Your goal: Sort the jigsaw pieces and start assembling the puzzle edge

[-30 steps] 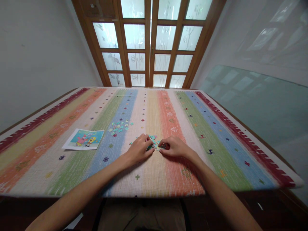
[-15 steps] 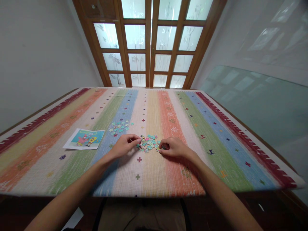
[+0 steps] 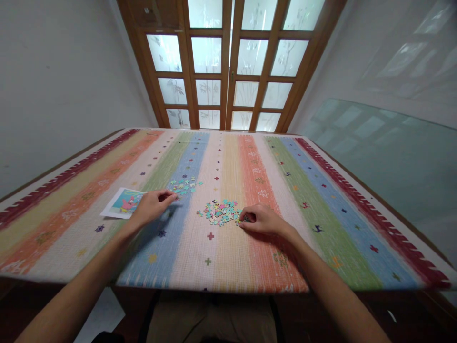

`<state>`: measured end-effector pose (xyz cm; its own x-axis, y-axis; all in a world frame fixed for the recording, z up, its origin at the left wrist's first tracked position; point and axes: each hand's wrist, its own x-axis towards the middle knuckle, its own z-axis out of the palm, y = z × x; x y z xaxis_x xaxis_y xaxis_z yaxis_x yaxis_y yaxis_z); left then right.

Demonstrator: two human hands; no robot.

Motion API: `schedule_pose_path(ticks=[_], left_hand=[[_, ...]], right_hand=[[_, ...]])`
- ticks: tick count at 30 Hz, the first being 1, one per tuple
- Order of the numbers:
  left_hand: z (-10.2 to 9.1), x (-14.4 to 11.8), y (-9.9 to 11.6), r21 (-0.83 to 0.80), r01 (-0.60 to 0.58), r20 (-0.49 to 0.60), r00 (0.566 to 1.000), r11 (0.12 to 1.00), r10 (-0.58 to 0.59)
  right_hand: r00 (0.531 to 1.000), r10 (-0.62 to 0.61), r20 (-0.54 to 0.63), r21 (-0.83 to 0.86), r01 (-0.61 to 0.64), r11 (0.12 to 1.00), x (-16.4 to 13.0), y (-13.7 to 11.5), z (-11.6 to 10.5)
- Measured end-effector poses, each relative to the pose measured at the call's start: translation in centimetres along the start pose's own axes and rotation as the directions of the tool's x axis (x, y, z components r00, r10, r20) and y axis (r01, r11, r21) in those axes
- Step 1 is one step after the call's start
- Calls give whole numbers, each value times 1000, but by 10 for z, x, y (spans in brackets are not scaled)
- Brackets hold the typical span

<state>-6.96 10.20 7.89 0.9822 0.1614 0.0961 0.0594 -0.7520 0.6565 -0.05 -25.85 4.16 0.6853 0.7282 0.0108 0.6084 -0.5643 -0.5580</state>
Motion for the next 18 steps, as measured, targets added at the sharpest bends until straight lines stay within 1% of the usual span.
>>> schedule_pose_path(ticks=[3, 5, 9, 11, 18], left_hand=[[-16, 10, -13, 72, 83, -74, 994, 994, -78], [-20, 16, -18, 65, 96, -58, 994, 993, -92], [-13, 24, -21, 54, 48, 97, 994, 997, -53], [-7, 28, -20, 69, 21, 145, 989, 997, -31], [6, 36, -10, 146, -26, 96, 995, 989, 12]], right_hand=[[1000, 8, 7, 11, -8, 1000, 0, 0, 0], [1000, 9, 10, 17, -9, 1000, 0, 0, 0], [1000, -3, 1, 17, 3, 1000, 0, 0, 0], [1000, -4, -1, 23, 4, 1000, 0, 0, 0], [1000, -2, 7, 34, 2, 999, 1, 1, 0]])
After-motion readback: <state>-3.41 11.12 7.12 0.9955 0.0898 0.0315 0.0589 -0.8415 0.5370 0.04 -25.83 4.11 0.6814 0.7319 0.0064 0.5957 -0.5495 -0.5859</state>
